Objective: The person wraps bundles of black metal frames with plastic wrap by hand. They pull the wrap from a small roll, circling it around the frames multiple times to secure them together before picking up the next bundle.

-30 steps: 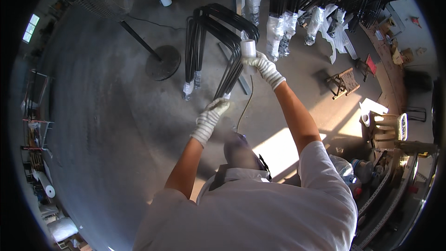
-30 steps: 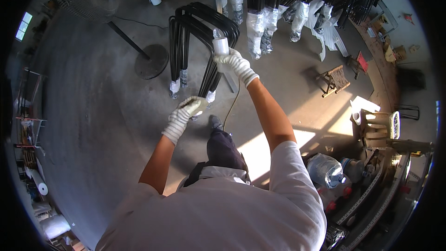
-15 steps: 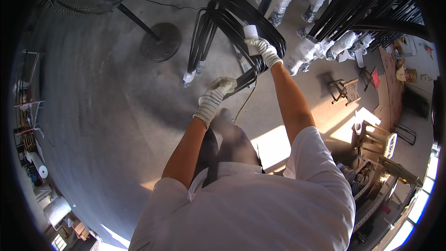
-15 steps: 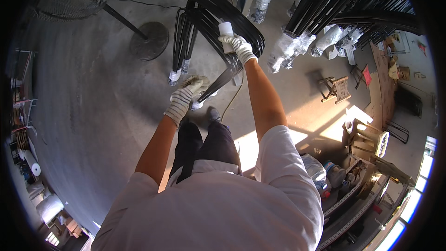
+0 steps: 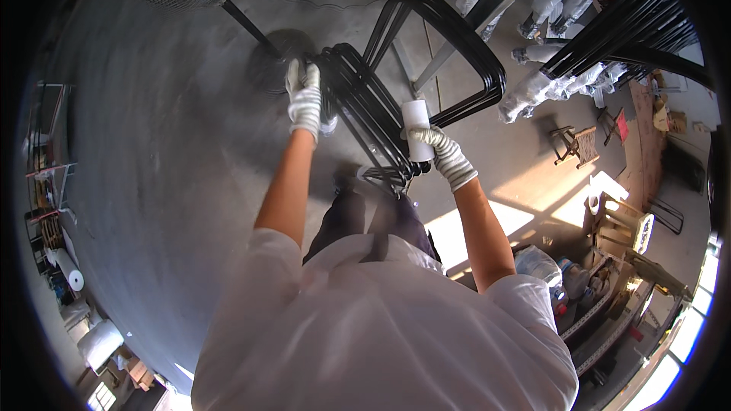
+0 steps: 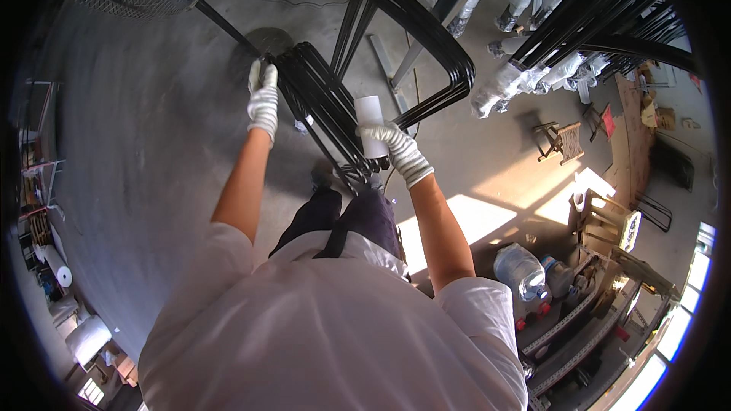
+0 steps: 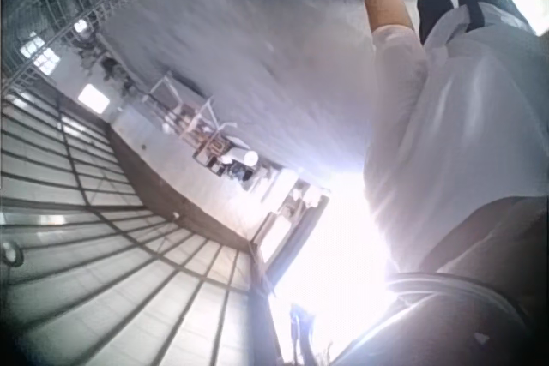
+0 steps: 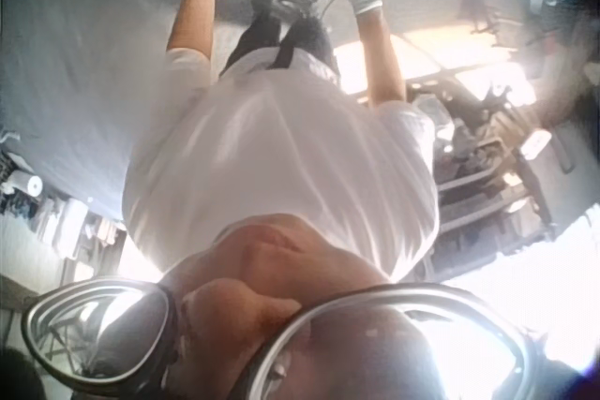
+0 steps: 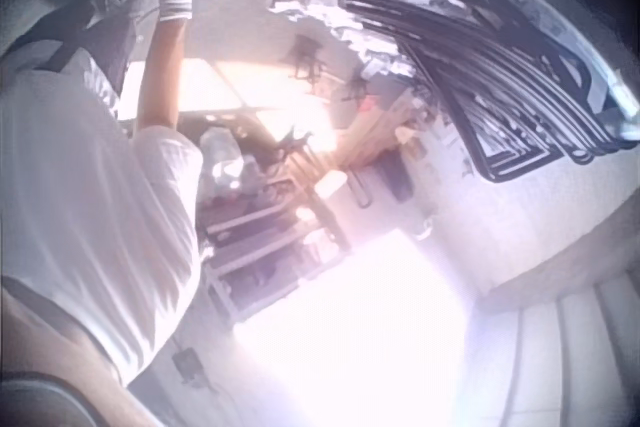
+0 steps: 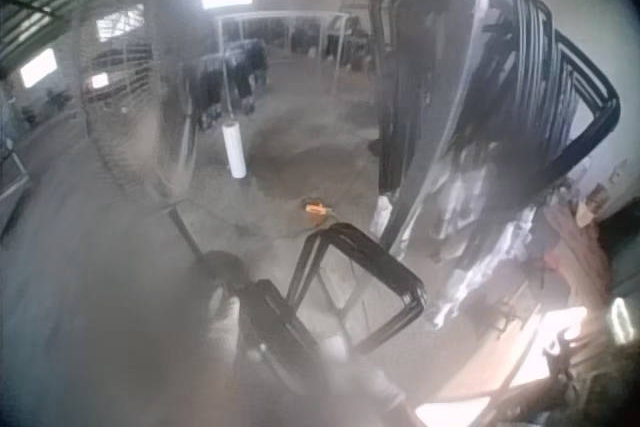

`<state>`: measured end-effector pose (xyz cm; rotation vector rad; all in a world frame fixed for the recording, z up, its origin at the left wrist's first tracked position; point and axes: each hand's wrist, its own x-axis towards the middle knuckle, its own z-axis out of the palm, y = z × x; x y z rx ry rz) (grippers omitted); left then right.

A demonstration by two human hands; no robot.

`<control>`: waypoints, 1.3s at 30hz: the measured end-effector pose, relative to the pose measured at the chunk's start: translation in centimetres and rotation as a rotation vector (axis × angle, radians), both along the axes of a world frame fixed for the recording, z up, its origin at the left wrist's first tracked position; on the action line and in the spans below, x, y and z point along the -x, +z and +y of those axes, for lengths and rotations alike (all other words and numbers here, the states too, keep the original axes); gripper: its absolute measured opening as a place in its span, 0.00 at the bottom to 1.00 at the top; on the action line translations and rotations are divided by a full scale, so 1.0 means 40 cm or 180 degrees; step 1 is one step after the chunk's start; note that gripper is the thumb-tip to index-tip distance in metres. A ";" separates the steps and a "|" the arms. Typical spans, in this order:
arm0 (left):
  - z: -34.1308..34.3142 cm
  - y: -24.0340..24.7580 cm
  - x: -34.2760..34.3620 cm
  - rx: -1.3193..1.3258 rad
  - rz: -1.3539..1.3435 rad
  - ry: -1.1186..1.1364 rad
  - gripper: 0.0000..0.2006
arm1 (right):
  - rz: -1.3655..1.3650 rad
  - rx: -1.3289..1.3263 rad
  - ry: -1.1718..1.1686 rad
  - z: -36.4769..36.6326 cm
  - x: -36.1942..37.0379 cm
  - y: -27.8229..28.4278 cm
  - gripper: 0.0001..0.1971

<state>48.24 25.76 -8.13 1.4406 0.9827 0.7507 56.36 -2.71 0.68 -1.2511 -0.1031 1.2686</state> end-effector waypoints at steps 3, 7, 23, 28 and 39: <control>0.150 0.105 -0.010 -0.0130 0.0916 -0.0539 0.23 | 0.0119 -0.0099 0.0011 0.026 0.097 0.040 0.23; 0.244 0.055 0.071 -0.0099 0.1213 -0.1021 0.18 | 0.0361 -0.0040 -0.0210 0.061 0.196 0.051 0.24; -0.234 0.057 0.376 0.1672 -0.2195 0.1452 0.08 | 0.1583 -0.0768 -0.1681 0.132 0.258 -0.036 0.25; -0.175 0.080 0.446 0.1816 -0.0925 0.1068 0.11 | 0.1770 -0.1104 -0.1048 0.153 0.277 -0.068 0.32; -0.109 0.168 0.447 -0.1109 0.0240 -0.1352 0.10 | -0.0125 -0.1211 0.0765 0.248 0.287 0.057 0.32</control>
